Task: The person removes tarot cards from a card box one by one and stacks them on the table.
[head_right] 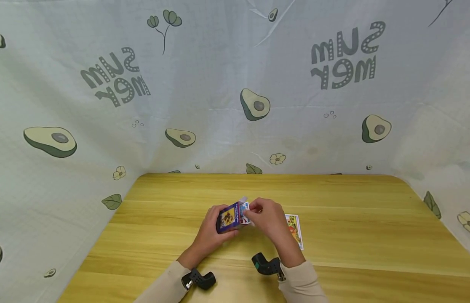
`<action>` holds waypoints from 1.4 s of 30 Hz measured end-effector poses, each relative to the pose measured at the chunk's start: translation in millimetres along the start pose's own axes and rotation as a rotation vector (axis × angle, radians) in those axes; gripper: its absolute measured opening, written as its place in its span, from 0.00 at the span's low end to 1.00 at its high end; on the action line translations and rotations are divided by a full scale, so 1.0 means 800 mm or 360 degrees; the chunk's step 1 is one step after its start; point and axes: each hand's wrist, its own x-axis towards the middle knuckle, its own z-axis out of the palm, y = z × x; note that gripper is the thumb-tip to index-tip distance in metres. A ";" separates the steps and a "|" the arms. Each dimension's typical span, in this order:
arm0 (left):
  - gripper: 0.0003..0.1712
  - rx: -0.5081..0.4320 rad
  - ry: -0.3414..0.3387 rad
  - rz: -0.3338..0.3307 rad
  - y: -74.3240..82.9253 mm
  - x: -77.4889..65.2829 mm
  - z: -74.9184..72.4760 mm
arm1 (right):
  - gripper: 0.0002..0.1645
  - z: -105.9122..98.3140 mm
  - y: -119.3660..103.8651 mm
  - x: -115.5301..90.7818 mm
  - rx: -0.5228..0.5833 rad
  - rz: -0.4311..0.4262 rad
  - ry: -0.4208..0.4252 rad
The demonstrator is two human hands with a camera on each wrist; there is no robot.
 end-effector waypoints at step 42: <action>0.41 0.0018 0.0037 -0.0018 -0.001 0.000 0.001 | 0.17 -0.037 0.000 -0.007 0.0320 0.0148 -0.0073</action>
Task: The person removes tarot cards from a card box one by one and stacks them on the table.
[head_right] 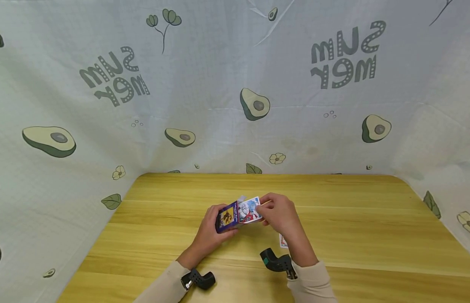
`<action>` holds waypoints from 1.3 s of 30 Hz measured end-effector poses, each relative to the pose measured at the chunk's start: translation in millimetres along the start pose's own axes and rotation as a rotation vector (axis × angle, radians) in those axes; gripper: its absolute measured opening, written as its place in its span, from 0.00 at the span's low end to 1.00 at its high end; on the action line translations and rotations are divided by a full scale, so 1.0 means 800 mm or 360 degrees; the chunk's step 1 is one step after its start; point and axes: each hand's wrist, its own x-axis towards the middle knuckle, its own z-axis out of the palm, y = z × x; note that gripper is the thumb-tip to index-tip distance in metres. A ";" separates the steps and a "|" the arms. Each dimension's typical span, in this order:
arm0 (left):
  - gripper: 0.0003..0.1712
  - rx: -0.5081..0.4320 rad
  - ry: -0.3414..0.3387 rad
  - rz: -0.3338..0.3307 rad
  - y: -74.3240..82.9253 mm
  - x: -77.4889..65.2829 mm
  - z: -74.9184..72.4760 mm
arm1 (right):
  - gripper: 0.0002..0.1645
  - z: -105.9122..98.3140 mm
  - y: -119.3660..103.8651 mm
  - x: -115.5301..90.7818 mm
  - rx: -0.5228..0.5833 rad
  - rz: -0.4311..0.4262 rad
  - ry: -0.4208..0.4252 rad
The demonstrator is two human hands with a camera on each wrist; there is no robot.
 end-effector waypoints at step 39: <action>0.42 0.0003 0.0009 -0.0054 0.000 0.000 0.000 | 0.20 -0.046 0.006 -0.003 -0.0074 0.0023 0.0065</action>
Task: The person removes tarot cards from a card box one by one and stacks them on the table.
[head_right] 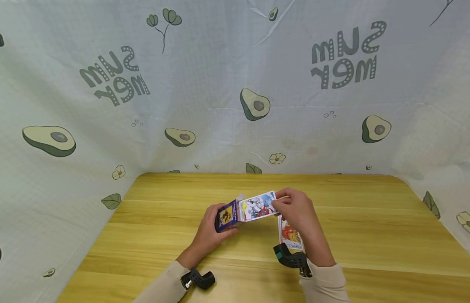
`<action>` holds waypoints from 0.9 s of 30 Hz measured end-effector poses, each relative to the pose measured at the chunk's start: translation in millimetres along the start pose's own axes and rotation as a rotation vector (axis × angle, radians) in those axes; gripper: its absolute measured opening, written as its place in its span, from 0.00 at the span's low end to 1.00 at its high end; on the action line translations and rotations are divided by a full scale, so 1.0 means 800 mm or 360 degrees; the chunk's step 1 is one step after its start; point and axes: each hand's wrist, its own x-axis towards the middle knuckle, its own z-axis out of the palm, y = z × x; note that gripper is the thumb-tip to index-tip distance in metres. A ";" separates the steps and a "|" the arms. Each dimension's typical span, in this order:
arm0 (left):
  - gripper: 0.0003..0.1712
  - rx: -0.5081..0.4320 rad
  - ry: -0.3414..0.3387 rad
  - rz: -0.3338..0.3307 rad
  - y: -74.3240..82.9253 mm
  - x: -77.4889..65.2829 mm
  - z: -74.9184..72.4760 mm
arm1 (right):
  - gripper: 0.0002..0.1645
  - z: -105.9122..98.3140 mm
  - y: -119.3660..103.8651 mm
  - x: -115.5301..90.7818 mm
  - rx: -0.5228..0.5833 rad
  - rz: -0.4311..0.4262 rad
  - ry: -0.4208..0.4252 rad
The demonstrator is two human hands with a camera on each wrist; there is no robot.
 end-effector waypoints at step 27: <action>0.42 -0.0029 0.0012 0.0040 -0.003 0.000 0.000 | 0.24 -0.018 0.008 -0.001 0.0014 0.0078 0.0073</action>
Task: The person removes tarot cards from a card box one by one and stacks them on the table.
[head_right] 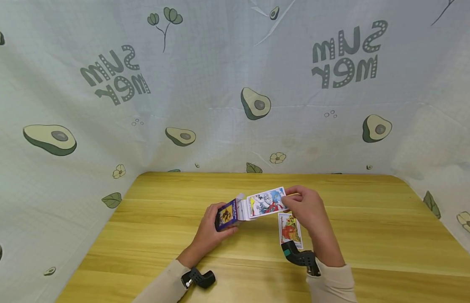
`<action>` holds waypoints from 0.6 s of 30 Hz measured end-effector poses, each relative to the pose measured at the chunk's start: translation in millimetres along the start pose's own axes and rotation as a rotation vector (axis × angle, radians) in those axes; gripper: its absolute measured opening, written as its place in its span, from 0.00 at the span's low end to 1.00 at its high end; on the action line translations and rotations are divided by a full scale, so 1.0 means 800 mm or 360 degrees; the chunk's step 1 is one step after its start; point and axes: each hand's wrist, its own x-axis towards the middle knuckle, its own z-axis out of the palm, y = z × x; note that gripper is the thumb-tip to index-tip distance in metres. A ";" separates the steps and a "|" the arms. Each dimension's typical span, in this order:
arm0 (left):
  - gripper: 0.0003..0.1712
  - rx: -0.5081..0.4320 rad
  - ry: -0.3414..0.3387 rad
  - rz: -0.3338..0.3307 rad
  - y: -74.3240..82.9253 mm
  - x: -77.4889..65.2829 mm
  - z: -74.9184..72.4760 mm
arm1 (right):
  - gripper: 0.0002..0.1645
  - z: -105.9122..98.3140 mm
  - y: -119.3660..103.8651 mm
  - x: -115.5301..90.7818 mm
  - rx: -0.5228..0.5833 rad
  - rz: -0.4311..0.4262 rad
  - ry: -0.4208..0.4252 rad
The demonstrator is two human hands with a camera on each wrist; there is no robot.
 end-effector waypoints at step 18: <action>0.43 0.0005 0.0026 -0.0001 -0.001 0.000 0.002 | 0.26 -0.009 0.005 0.001 0.0070 -0.0007 0.0020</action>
